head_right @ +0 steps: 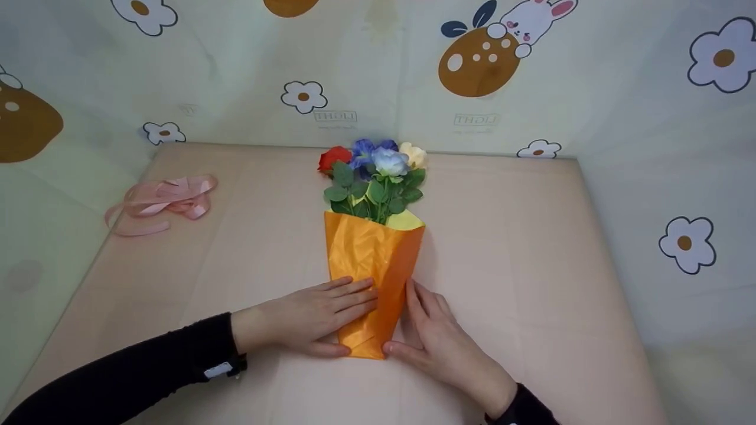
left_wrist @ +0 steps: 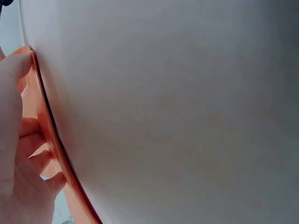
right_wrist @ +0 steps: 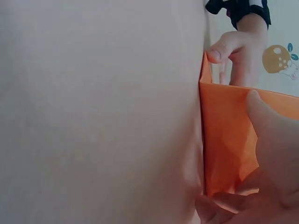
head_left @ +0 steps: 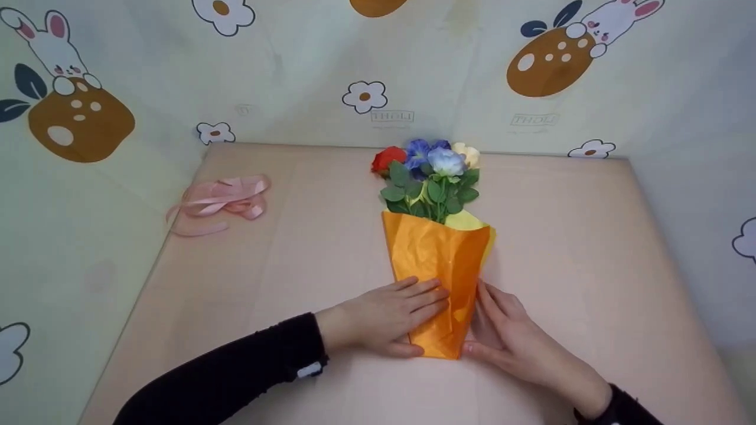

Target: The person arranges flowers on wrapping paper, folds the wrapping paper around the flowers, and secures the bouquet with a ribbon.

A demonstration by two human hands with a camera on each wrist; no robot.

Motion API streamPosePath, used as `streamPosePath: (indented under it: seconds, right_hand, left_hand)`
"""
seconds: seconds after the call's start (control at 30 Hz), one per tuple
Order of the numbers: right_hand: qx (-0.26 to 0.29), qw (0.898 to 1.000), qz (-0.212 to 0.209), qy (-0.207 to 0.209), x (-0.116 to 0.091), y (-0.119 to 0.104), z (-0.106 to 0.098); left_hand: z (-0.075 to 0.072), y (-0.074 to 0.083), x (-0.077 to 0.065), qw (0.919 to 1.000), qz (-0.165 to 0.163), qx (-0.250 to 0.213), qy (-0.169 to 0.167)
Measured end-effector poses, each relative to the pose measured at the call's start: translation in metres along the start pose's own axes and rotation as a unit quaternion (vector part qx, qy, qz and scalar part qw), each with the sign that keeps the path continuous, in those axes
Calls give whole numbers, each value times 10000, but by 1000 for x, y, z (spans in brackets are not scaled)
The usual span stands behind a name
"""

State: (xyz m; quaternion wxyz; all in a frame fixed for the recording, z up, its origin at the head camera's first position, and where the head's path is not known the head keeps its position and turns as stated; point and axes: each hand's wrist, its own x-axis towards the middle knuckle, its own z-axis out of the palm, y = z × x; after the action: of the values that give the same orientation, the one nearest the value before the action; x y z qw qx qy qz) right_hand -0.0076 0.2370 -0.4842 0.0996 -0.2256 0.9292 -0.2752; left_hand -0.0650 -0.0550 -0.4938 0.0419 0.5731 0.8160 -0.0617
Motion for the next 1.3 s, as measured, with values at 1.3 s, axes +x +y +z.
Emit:
streamPosePath:
  seconds: [1.3]
  right_hand:
    - [-1536,9812,-923,-710,53,-16,12]
  left_hand:
    - [-22,-74,-54,8901,-3238,-2810,1547]
